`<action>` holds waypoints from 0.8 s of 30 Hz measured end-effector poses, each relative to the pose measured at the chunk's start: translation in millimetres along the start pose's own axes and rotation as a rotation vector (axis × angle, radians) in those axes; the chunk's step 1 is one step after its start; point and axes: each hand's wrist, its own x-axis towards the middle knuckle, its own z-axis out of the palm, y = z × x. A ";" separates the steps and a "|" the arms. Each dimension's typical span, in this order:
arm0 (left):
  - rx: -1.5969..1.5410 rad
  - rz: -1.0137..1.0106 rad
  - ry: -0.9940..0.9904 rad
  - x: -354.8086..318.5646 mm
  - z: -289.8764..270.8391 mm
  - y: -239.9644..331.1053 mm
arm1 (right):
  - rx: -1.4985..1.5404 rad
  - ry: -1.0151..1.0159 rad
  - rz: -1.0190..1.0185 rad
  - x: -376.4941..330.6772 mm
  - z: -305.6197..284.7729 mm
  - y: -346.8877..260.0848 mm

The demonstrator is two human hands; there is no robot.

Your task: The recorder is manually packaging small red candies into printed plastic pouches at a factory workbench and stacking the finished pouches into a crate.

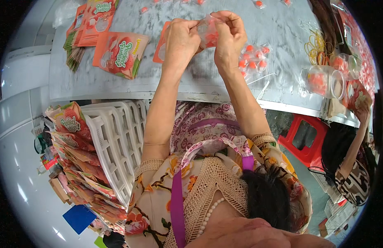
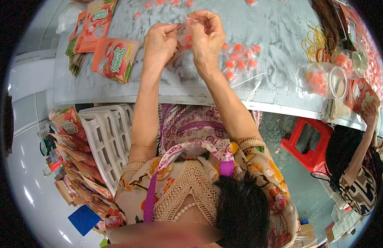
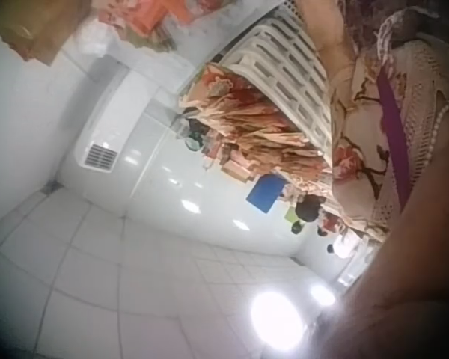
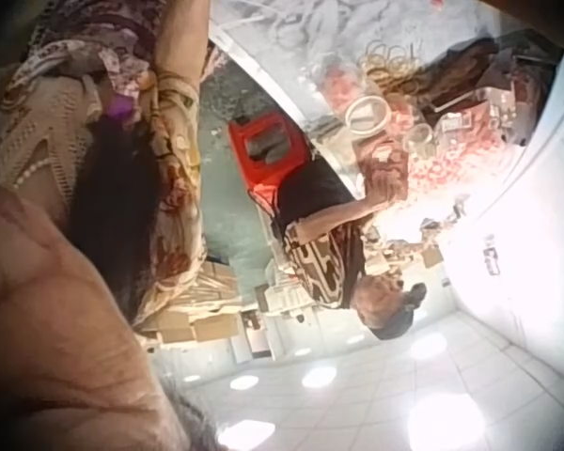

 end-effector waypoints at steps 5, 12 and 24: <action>0.059 0.066 0.054 -1.5 2.8 9.9 | -0.297 -0.107 -0.202 1.1 -10.3 9.0; 0.099 0.107 0.096 0.4 -39.3 -2.2 | -0.629 -0.234 -0.436 -6.6 -48.3 -36.6; 0.072 0.081 0.042 3.8 -58.2 8.3 | -1.610 -0.622 -0.538 -5.8 -127.8 -26.6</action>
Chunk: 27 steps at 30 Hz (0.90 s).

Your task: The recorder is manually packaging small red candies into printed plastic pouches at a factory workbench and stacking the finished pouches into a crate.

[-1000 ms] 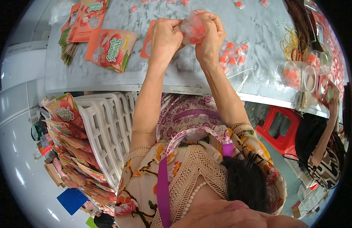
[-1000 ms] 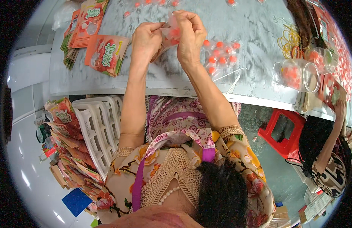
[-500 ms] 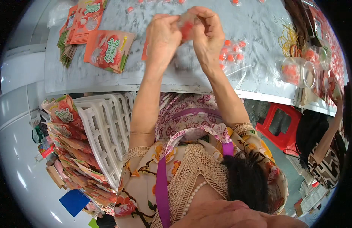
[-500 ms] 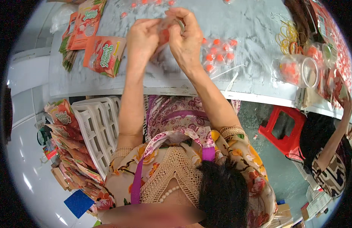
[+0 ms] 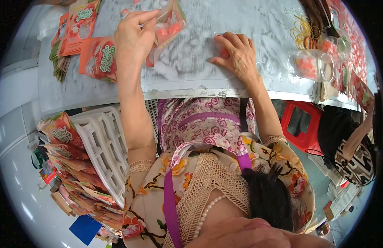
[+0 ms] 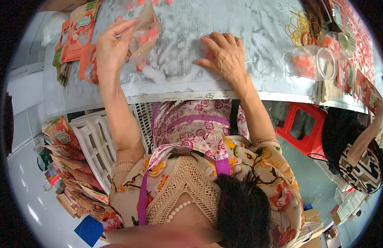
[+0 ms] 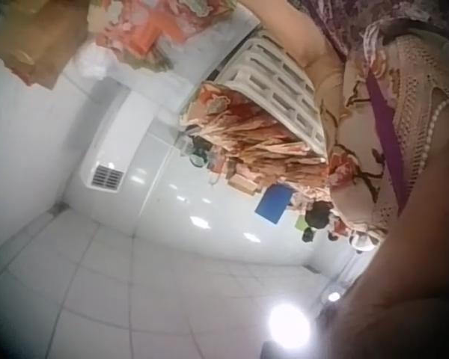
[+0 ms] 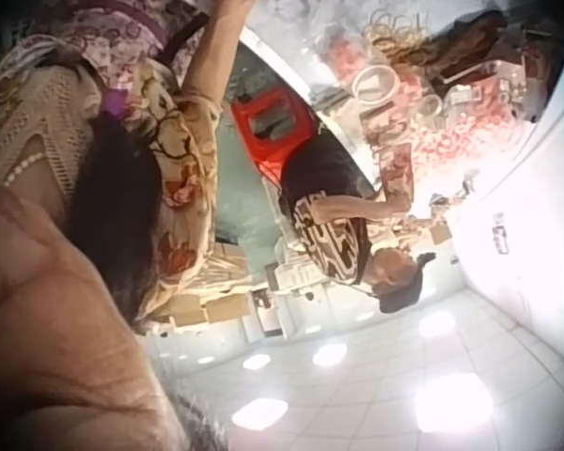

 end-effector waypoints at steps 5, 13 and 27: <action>-0.216 -0.195 -0.029 -7.1 0.9 23.1 | 0.037 0.094 -0.021 10.3 15.9 13.9; -0.268 -0.060 -0.041 -9.1 27.2 15.6 | 1.161 0.465 0.572 48.2 -18.4 -1.5; -0.259 -0.098 -0.079 -2.9 56.9 33.2 | 1.614 0.634 0.408 89.2 -34.1 -68.5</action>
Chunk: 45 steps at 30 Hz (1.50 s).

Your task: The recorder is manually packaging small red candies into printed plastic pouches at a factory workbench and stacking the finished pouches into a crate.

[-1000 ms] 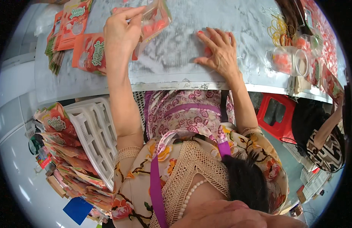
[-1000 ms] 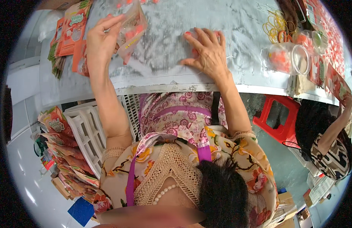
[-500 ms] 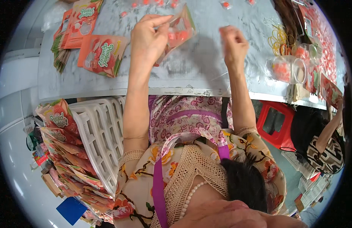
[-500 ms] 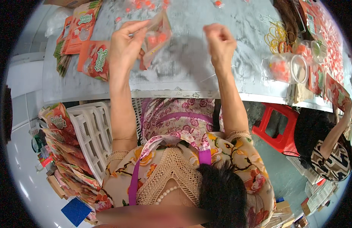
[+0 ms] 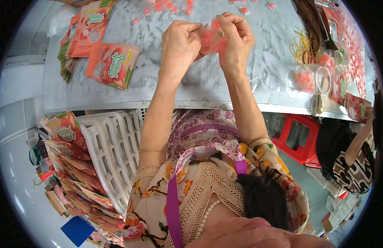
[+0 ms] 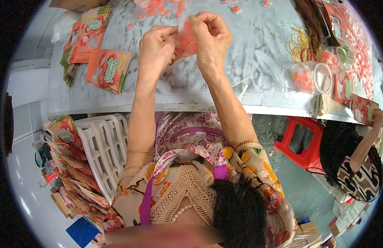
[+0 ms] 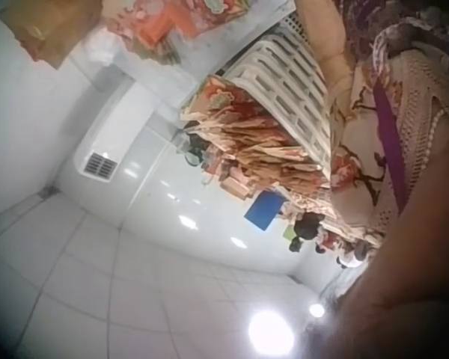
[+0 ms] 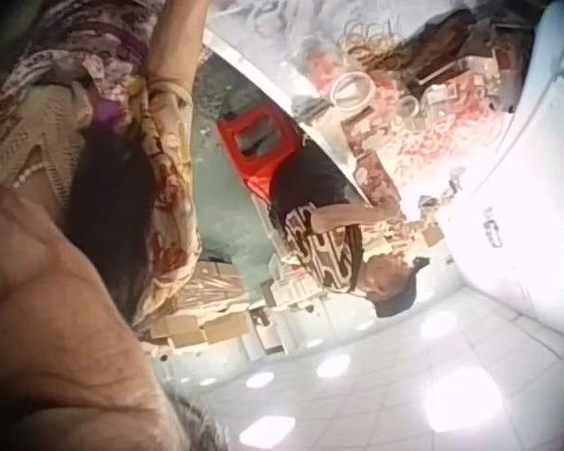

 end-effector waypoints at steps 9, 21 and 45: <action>0.012 0.062 0.013 -1.5 2.4 11.2 | -0.444 -0.136 -0.204 -9.0 13.1 -12.5; -0.406 -0.066 0.122 11.7 -45.2 6.3 | -0.814 -0.393 -0.457 -13.3 0.2 -44.6; -0.973 0.123 0.228 -15.2 -7.4 -62.8 | -0.668 -0.299 -0.162 -5.0 -9.6 -22.2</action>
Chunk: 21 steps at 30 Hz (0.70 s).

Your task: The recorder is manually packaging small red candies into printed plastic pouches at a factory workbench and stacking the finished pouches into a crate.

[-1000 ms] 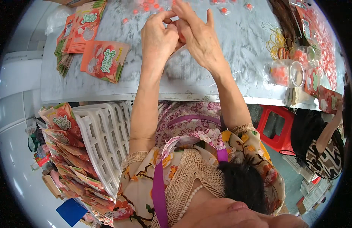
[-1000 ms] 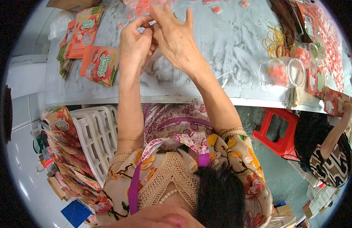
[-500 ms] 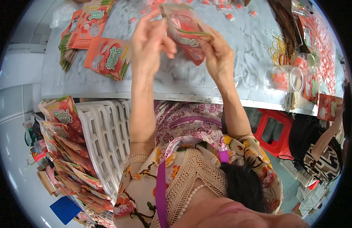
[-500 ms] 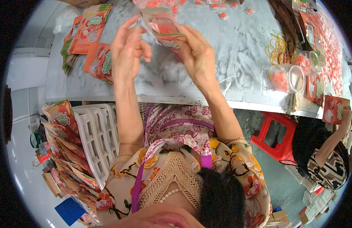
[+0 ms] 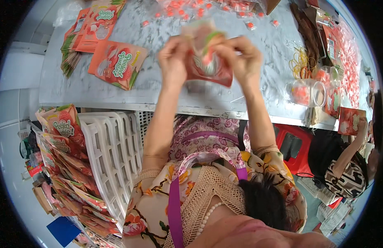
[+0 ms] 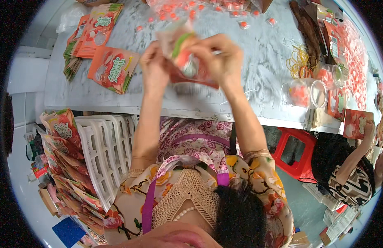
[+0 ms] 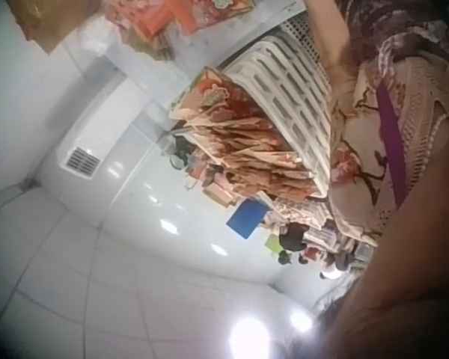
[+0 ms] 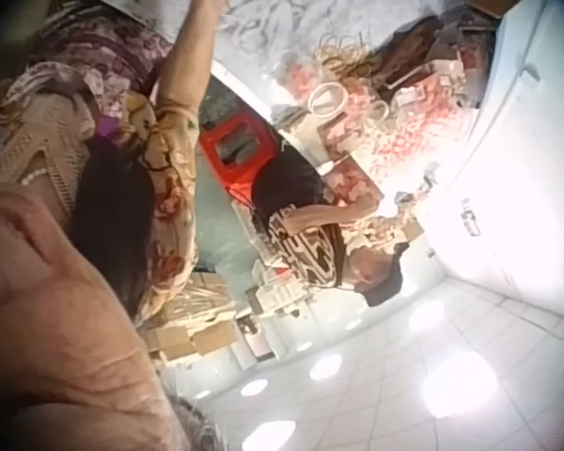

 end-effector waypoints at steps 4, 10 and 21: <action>-0.057 -0.063 0.152 -0.5 -5.5 6.6 | 0.137 0.060 0.178 5.8 -2.3 6.1; 0.183 0.032 0.078 5.2 -22.4 3.8 | 0.091 0.031 0.157 10.1 0.7 11.8; 0.279 -0.306 -0.148 -1.0 -24.4 48.7 | 0.315 -0.112 0.095 0.0 0.1 8.2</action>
